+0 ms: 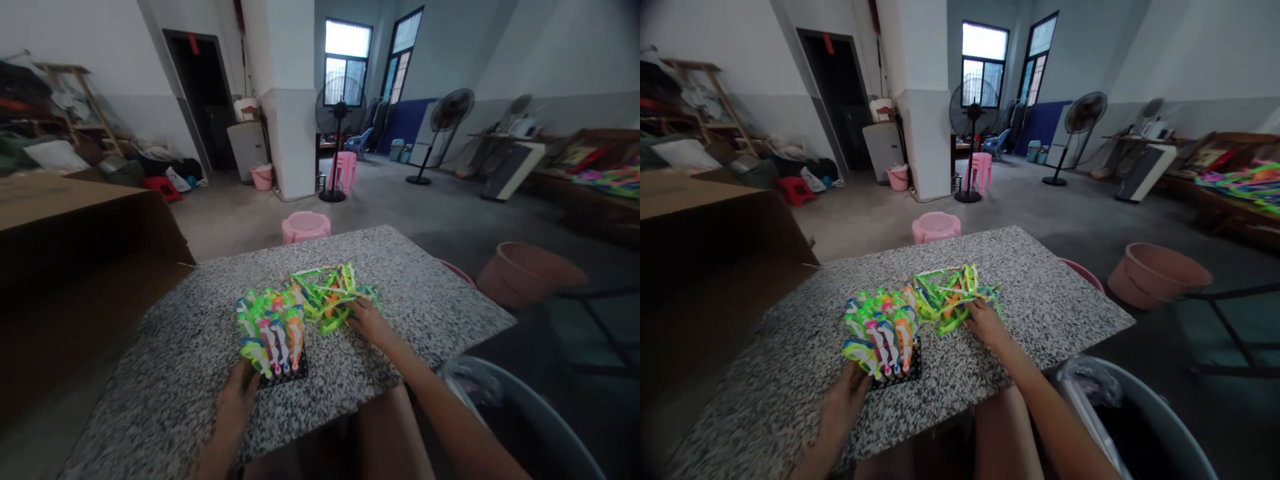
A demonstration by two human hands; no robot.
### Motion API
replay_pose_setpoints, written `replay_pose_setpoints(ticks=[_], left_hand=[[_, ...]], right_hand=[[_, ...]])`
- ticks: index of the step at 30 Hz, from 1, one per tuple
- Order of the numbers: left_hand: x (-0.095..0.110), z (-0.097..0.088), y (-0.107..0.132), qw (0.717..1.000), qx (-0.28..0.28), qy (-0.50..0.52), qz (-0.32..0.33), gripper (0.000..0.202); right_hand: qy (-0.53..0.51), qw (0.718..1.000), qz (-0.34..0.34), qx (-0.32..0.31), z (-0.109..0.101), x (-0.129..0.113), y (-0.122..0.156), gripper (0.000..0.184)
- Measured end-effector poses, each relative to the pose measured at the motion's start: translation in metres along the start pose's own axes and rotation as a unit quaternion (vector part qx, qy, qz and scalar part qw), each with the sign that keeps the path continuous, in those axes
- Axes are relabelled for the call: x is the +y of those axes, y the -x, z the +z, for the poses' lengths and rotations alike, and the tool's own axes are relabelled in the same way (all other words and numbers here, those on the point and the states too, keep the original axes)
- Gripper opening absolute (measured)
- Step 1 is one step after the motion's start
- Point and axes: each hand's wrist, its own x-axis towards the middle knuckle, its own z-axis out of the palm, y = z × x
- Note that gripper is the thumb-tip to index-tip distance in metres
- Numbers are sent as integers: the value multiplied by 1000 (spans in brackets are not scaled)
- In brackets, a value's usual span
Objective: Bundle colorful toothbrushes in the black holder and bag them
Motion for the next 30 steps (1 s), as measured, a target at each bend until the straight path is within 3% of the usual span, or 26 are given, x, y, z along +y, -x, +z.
replay_pose_setpoints(ticks=[2, 4, 6, 9, 12, 15, 19, 22, 24, 26, 28, 30], left_hand=[[16, -5, 22, 995, 95, -30, 11, 23], [42, 1, 40, 989, 120, -24, 80, 15], [75, 22, 46, 986, 50, 4, 161, 14], [123, 72, 23, 978, -24, -33, 206, 22], [155, 117, -15, 971, -74, -150, 173, 27], [166, 136, -37, 958, -111, -240, 111, 31], [165, 130, -30, 944, -139, -278, 108, 25], [162, 116, -9, 948, -155, -266, 86, 23], [161, 103, 5, 961, -150, -229, 47, 26], [160, 89, 16, 977, -128, -170, 13, 28], [160, 74, 22, 989, -95, -109, 5, 28], [162, 61, 25, 996, -64, -63, 23, 28]], right_hand=[[-30, 999, -5, 14, -10, 10, 2, 26], [-44, 998, 19, 44, -18, 19, 1, 20], [-23, 995, 62, 71, -21, 24, -3, 20], [50, 995, 65, 49, -18, 19, -17, 27], [128, 991, -23, -22, -13, 4, -32, 31], [167, 985, -31, -37, -15, -1, -41, 23], [116, 993, 14, 27, -33, 12, -47, 20], [-89, 984, 95, 119, -43, 16, -42, 23], [-265, 945, 141, 127, -44, 12, -28, 25], [-413, 887, 182, 99, -41, 4, -5, 31], [-493, 840, 208, 85, -35, -5, 21, 37], [-485, 847, 199, 93, -28, -16, 43, 39]])
